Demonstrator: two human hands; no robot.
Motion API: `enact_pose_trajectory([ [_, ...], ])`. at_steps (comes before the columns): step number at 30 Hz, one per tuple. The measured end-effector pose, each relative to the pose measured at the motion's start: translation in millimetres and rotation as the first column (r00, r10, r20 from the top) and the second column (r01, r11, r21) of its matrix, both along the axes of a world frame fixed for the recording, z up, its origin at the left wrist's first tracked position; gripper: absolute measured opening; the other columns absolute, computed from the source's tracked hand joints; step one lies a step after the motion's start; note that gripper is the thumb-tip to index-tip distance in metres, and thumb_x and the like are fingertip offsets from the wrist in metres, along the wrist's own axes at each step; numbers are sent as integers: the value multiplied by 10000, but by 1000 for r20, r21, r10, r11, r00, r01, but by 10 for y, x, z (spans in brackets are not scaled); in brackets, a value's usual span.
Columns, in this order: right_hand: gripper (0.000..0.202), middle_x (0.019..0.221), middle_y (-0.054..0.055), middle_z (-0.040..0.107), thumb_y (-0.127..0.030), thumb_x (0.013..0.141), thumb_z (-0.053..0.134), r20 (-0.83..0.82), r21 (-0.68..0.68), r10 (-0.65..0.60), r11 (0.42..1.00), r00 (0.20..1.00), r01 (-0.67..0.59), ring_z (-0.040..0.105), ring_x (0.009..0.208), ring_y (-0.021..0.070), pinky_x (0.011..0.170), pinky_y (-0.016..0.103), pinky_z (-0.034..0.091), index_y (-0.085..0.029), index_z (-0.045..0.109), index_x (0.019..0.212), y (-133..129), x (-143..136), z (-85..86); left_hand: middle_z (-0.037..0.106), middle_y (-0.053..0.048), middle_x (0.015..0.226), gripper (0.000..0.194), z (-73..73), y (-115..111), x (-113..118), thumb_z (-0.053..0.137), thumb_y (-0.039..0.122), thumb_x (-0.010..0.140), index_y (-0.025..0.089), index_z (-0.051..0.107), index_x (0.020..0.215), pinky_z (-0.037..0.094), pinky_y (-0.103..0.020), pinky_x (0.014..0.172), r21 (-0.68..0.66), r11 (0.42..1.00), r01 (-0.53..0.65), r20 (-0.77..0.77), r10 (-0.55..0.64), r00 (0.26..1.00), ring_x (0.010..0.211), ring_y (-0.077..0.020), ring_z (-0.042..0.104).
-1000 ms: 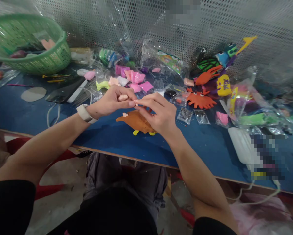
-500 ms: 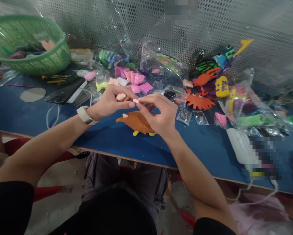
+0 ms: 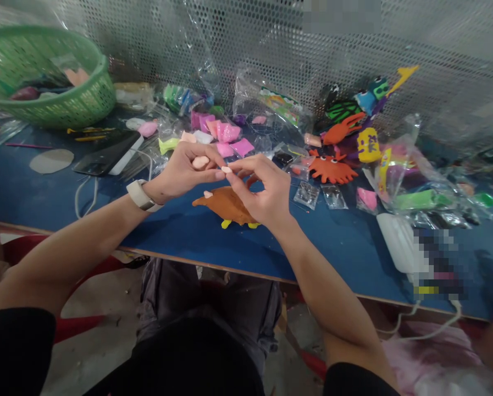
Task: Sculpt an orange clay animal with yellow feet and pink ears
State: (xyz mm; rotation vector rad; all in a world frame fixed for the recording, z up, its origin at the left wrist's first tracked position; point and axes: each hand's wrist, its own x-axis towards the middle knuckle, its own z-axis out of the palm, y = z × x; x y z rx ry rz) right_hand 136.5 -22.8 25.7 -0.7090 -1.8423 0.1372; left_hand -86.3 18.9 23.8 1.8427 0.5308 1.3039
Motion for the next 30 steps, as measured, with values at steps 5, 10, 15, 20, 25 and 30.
enact_pose_trajectory([
  [5, 128, 981, 21, 841, -409, 1141, 766, 50, 104, -72, 992, 996, 67, 765, 764, 179, 620, 324, 642, -309, 843, 1116, 4, 18, 15, 616, 7, 674, 640, 22, 0, -23, 993, 836, 818, 214, 889, 921, 385, -293, 573, -11, 1000, -3, -1, 3, 1000, 610, -111, 499],
  [10, 73, 1010, 19, 858, -264, 1118, 788, 44, 242, -16, 970, 999, 5, 763, 770, 180, 611, 326, 609, -303, 834, 1161, 4, 24, 57, 677, -13, 693, 646, 21, 0, -49, 938, 846, 880, 203, 901, 916, 359, -289, 567, -37, 999, 14, -25, -15, 1000, 608, -111, 516],
  [15, 103, 1029, 11, 859, -240, 1125, 785, 77, 293, 6, 956, 997, -29, 765, 792, 174, 641, 326, 611, -309, 830, 1186, 23, 37, 41, 799, -69, 811, 653, 32, -14, -35, 987, 845, 815, 206, 906, 920, 492, -314, 620, -49, 998, 43, -25, -45, 999, 724, -175, 685],
  [20, 102, 1059, 36, 852, -359, 1133, 775, 129, 251, -86, 967, 988, 51, 750, 761, 182, 636, 349, 641, -304, 843, 1186, 49, 80, -17, 814, -72, 808, 629, 63, -28, -28, 1013, 810, 809, 198, 893, 888, 526, -302, 639, -52, 997, 53, -20, -54, 998, 749, -178, 725],
  [25, 86, 1027, 31, 847, -364, 1139, 787, 146, 261, -82, 965, 986, 41, 743, 762, 178, 632, 333, 622, -307, 852, 1138, 60, 87, -16, 814, -73, 795, 612, 80, -43, -24, 1026, 790, 807, 197, 901, 891, 520, -297, 630, -63, 995, 76, -16, -77, 997, 737, -172, 719],
  [30, 59, 1043, 25, 840, -338, 1139, 797, 124, 243, -37, 970, 992, 6, 756, 812, 190, 672, 347, 627, -326, 849, 1162, 69, 91, -29, 814, -69, 793, 608, 77, -42, -19, 1037, 790, 790, 204, 907, 888, 499, -296, 603, -48, 996, 71, -22, -73, 997, 707, -162, 700],
])
